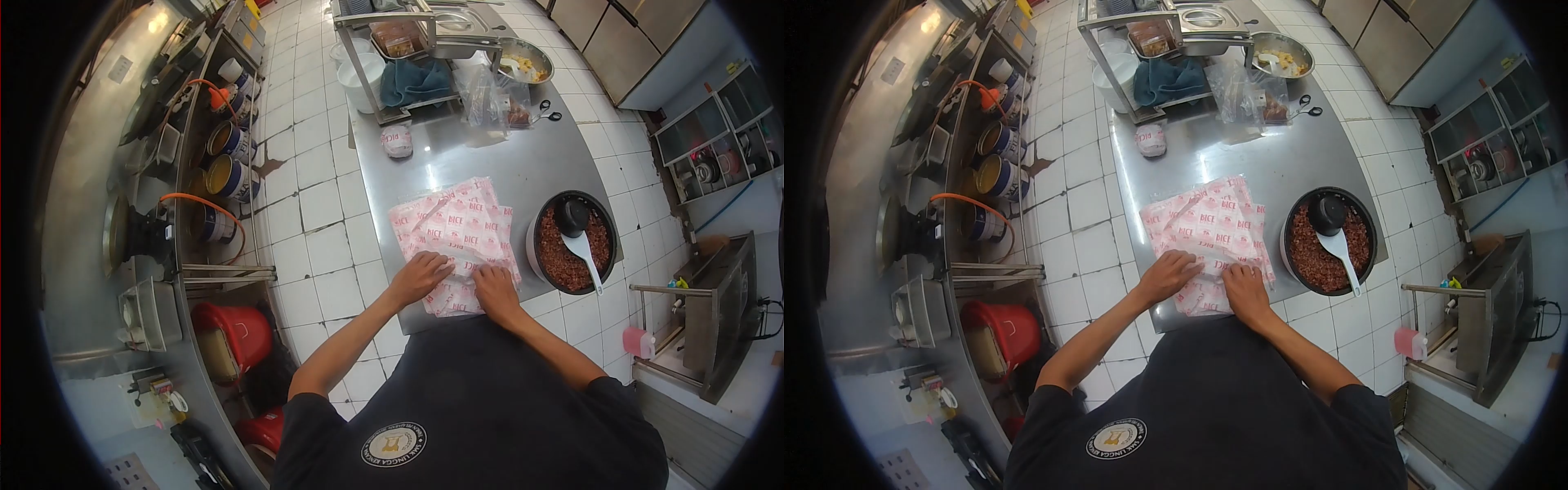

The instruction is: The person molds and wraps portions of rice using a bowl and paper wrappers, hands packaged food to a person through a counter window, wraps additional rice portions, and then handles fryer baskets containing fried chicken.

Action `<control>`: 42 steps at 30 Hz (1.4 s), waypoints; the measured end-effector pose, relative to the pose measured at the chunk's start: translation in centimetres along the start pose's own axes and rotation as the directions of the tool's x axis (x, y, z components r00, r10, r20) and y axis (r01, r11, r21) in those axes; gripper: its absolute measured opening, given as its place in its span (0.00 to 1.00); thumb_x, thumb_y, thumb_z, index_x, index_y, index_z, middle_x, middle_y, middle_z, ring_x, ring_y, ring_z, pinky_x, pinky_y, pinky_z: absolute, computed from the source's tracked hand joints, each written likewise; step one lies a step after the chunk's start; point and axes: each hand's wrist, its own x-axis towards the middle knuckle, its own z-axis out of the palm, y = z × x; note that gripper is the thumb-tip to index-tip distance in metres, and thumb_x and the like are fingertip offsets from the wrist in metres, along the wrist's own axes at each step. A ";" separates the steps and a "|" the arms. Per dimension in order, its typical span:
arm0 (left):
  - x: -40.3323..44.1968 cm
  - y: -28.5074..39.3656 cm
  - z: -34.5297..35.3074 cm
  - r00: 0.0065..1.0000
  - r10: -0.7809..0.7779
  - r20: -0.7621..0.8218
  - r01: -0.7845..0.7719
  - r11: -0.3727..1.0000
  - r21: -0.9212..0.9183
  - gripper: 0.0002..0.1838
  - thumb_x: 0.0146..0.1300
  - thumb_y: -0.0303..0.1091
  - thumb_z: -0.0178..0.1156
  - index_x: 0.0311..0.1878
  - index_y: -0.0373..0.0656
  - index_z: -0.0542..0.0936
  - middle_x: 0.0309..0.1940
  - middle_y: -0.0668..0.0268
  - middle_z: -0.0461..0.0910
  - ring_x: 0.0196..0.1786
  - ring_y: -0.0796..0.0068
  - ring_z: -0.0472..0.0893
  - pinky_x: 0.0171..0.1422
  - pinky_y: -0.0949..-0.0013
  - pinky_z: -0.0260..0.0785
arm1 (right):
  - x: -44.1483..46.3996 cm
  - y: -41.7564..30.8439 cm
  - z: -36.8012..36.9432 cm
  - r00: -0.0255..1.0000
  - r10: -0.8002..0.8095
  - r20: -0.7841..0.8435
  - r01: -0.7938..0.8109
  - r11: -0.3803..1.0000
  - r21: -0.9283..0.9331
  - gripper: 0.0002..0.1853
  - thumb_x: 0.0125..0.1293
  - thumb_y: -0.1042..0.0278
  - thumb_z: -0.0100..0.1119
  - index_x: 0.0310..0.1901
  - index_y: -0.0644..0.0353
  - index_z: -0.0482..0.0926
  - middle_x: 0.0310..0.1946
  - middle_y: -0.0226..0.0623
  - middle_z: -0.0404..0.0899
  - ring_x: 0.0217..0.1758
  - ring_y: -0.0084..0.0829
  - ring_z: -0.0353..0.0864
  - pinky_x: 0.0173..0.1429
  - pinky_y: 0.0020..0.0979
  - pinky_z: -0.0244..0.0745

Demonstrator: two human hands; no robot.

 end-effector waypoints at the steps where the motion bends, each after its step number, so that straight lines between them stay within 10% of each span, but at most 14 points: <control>1: -0.2 -0.2 0.0 1.000 -0.001 -0.001 0.001 1.000 -0.013 0.20 0.59 0.28 0.63 0.57 0.43 0.83 0.56 0.57 0.79 0.56 0.59 0.80 0.62 0.61 0.74 | 0.0 0.1 0.1 1.000 0.005 0.017 -0.005 1.000 0.011 0.15 0.59 0.74 0.58 0.49 0.61 0.78 0.47 0.40 0.76 0.55 0.41 0.76 0.61 0.46 0.69; 5: -1.1 0.6 0.1 0.978 -0.208 0.030 0.208 0.944 -0.254 0.20 0.61 0.32 0.67 0.57 0.44 0.82 0.56 0.57 0.79 0.53 0.59 0.82 0.56 0.60 0.77 | 0.4 0.9 1.0 0.994 0.010 -0.112 0.005 0.991 0.135 0.14 0.59 0.73 0.61 0.47 0.62 0.78 0.44 0.43 0.80 0.52 0.45 0.78 0.55 0.43 0.73; 9: -1.2 -0.2 1.8 0.925 -0.380 0.011 0.368 0.887 -0.279 0.16 0.61 0.36 0.69 0.52 0.44 0.85 0.47 0.60 0.84 0.48 0.59 0.84 0.53 0.57 0.76 | 1.8 2.3 0.7 0.969 0.233 0.079 -0.246 0.892 0.379 0.13 0.62 0.71 0.64 0.47 0.62 0.78 0.41 0.48 0.83 0.47 0.49 0.83 0.51 0.46 0.77; 16: 2.5 -2.4 4.1 0.676 -0.671 0.305 0.721 0.687 -0.090 0.09 0.60 0.36 0.68 0.41 0.44 0.84 0.32 0.62 0.88 0.38 0.54 0.85 0.60 0.50 0.67 | 7.0 5.0 -0.1 0.785 0.481 0.390 -0.599 0.750 0.281 0.13 0.63 0.68 0.65 0.47 0.64 0.78 0.40 0.51 0.84 0.48 0.52 0.84 0.54 0.46 0.80; 18: 5.5 -1.2 2.6 0.615 -0.748 0.248 0.731 0.659 0.175 0.08 0.60 0.35 0.68 0.40 0.43 0.83 0.34 0.60 0.87 0.40 0.52 0.84 0.61 0.50 0.67 | 7.7 4.3 0.2 0.805 0.516 0.294 -0.572 0.806 0.151 0.11 0.64 0.69 0.62 0.46 0.64 0.78 0.40 0.51 0.83 0.48 0.52 0.84 0.53 0.47 0.80; 21: 6.5 -1.5 2.2 0.802 -0.592 -0.081 0.581 0.739 0.341 0.11 0.56 0.33 0.70 0.40 0.41 0.82 0.38 0.58 0.85 0.43 0.50 0.84 0.55 0.52 0.72 | 8.0 2.4 0.2 0.922 0.384 0.049 -0.379 0.922 -0.085 0.11 0.64 0.72 0.60 0.47 0.64 0.78 0.41 0.51 0.81 0.48 0.51 0.84 0.50 0.49 0.80; 26: 4.5 -2.6 2.8 0.907 -0.410 0.097 0.403 0.911 0.086 0.10 0.54 0.31 0.67 0.39 0.41 0.81 0.37 0.57 0.79 0.43 0.53 0.82 0.46 0.54 0.74 | 7.0 4.3 1.0 0.983 0.131 0.130 -0.135 0.991 0.023 0.12 0.61 0.76 0.58 0.47 0.63 0.78 0.46 0.52 0.79 0.44 0.51 0.85 0.46 0.50 0.82; 36: 1.3 4.0 5.6 0.690 -0.709 -0.149 0.653 0.698 -0.294 0.22 0.63 0.27 0.61 0.61 0.33 0.77 0.44 0.52 0.83 0.46 0.53 0.83 0.51 0.58 0.75 | 3.4 -1.6 0.5 0.791 0.582 0.190 -0.601 0.678 0.423 0.32 0.66 0.75 0.52 0.73 0.68 0.61 0.41 0.61 0.83 0.40 0.61 0.85 0.49 0.53 0.80; 42: 2.8 4.2 4.1 0.423 -0.873 0.242 0.333 -0.099 -0.938 0.25 0.74 0.37 0.60 0.67 0.31 0.73 0.53 0.58 0.82 0.53 0.73 0.81 0.58 0.69 0.73 | 4.1 -3.2 0.2 0.716 0.687 0.124 -0.479 0.354 0.803 0.29 0.69 0.78 0.50 0.72 0.68 0.64 0.54 0.57 0.84 0.55 0.49 0.85 0.60 0.42 0.78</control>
